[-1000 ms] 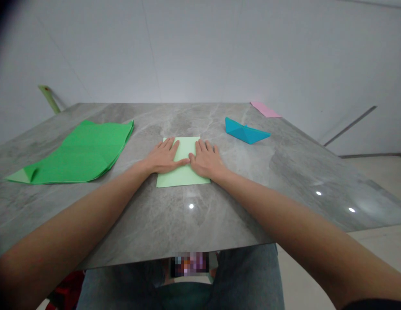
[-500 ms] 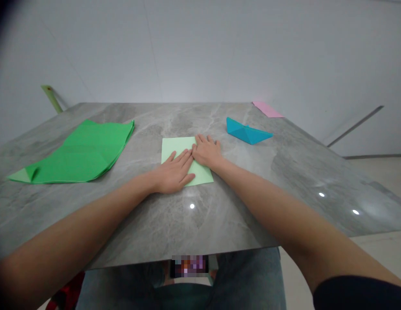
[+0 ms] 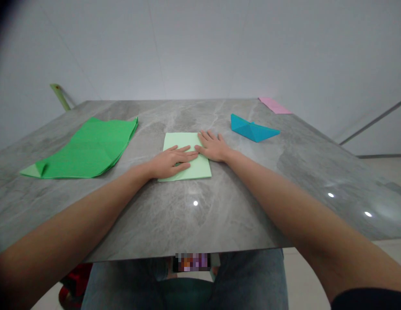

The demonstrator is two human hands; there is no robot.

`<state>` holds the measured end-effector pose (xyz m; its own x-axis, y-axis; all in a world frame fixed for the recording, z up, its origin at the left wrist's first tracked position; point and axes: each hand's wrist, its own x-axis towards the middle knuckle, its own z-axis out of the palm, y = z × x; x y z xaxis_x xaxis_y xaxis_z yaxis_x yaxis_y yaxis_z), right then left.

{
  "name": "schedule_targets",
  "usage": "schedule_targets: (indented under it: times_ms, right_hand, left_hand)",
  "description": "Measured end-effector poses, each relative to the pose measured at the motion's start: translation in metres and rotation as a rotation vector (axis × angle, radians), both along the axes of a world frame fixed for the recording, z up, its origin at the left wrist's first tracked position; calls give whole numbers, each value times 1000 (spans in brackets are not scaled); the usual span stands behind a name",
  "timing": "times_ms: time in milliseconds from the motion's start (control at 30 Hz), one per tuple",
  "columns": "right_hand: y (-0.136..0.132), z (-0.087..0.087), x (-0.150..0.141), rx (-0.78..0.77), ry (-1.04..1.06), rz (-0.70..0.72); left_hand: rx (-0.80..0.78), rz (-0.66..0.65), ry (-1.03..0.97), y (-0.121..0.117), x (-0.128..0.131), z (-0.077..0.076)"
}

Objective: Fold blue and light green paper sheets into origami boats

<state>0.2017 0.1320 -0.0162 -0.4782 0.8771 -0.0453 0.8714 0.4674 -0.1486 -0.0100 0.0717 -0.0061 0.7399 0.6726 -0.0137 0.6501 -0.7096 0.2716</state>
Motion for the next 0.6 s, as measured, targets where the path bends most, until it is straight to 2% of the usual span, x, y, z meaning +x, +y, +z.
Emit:
schedule_targets:
  times_ms: [67,167,333,433,500,567,600]
  right_hand:
    - [0,-1,1,4,11,8]
    - [1,-4,-1,30,82,-59]
    - [2,-6,-2,116,206,-172]
    - [-2,-4,-1,136,263,-215]
    - [-8,-1,-4,116,384,-335]
    - [-14,3,-12,11,702,-529]
    - [-17,5,-16,-42,870,-582]
  left_hand:
    - [21,20,21,-3,3,0]
    - [27,31,37,-16,10,3]
    - [-121,-198,-96,-22,9,9]
    - [-225,-241,-271,-12,0,8]
    - [-285,-242,-391,-6,-5,6]
    - [-347,-242,-484,-3,-7,4]
    - [-379,-238,-524,-3,-8,4]
